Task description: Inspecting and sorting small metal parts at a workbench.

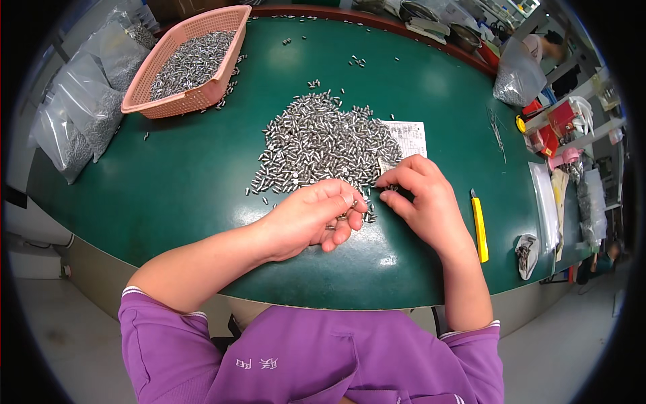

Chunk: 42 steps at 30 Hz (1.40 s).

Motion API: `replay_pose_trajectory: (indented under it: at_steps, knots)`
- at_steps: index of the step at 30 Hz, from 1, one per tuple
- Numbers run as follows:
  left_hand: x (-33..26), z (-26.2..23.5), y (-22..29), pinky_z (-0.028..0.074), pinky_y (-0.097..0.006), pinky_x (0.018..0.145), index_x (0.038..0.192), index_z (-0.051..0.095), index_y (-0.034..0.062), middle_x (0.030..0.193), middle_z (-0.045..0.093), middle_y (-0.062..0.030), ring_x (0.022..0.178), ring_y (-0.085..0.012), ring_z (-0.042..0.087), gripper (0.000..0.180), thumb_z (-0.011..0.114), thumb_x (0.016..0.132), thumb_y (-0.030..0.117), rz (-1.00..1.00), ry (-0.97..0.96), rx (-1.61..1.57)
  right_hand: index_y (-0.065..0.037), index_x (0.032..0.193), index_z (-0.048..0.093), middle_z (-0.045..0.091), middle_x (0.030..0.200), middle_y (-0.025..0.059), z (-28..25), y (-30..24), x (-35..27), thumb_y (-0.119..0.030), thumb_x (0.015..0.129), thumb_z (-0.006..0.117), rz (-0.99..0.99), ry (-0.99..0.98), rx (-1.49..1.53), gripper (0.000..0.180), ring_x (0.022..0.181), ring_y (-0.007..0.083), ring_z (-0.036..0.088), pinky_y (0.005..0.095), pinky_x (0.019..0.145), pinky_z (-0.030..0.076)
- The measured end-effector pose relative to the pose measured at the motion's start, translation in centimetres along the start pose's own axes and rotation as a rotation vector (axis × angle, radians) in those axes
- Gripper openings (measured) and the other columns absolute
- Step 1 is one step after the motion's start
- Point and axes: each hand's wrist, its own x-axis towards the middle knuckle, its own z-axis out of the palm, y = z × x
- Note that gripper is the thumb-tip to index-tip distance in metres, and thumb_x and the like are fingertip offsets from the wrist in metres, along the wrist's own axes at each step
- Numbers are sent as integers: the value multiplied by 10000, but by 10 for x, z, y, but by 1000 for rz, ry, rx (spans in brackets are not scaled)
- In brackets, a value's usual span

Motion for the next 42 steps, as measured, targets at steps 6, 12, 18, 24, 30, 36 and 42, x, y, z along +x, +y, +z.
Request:
replay_pose_trajectory:
  at_steps: [6, 12, 18, 24, 30, 36, 42]
  knots:
    - [0, 0, 2, 407, -209, 489, 1092, 514, 32, 898, 555, -70, 635, -96, 507, 239, 406, 1006, 227, 20, -14, -62, -107, 855, 662, 559, 824, 59, 10, -4, 1, -80, 705, 702, -68, -21, -33, 157, 838, 262, 572, 379, 734, 477]
    - [0, 1, 2, 402, -203, 486, 1082, 514, 39, 891, 553, -61, 631, -84, 503, 214, 424, 1000, 215, 41, -8, -30, -94, 832, 652, 559, 824, 58, 12, -4, 3, -90, 722, 693, -126, -8, -86, 118, 830, 260, 568, 380, 730, 474]
    - [-1, 2, 2, 394, -192, 483, 1083, 487, 55, 892, 556, -40, 621, -56, 491, 154, 503, 971, 159, 59, 31, 40, -73, 844, 660, 559, 823, 51, 13, -9, 3, -61, 759, 687, -67, 53, 230, 90, 809, 216, 565, 329, 693, 471]
    - [-2, 3, 3, 427, -206, 519, 1073, 490, 43, 855, 569, -32, 648, -67, 521, 174, 529, 958, 168, 72, 15, 109, -69, 865, 665, 565, 840, 50, 12, -16, 2, -23, 754, 698, -117, 18, 458, 124, 788, 169, 565, 282, 663, 469]
    - [-1, 3, 2, 392, -196, 478, 1027, 494, 64, 857, 550, -36, 617, -62, 490, 141, 451, 997, 195, 49, -6, 24, -88, 845, 664, 555, 844, 48, 11, 0, 2, -57, 719, 715, -19, 79, 14, 140, 829, 235, 562, 344, 718, 478]
    - [0, -2, 1, 424, -210, 521, 1054, 515, 64, 876, 553, -41, 652, -83, 519, 195, 424, 1000, 228, 38, -57, -46, -82, 833, 653, 552, 843, 53, 15, 1, 1, -63, 721, 708, -41, 44, -54, 126, 840, 254, 557, 365, 732, 471]
    - [-2, 0, 3, 437, -212, 543, 1092, 515, 45, 893, 565, -47, 669, -75, 527, 196, 479, 976, 198, 59, -34, -71, -65, 870, 647, 546, 877, 50, 13, -10, 2, -48, 790, 687, -4, 51, 310, 91, 792, 180, 567, 296, 674, 472]
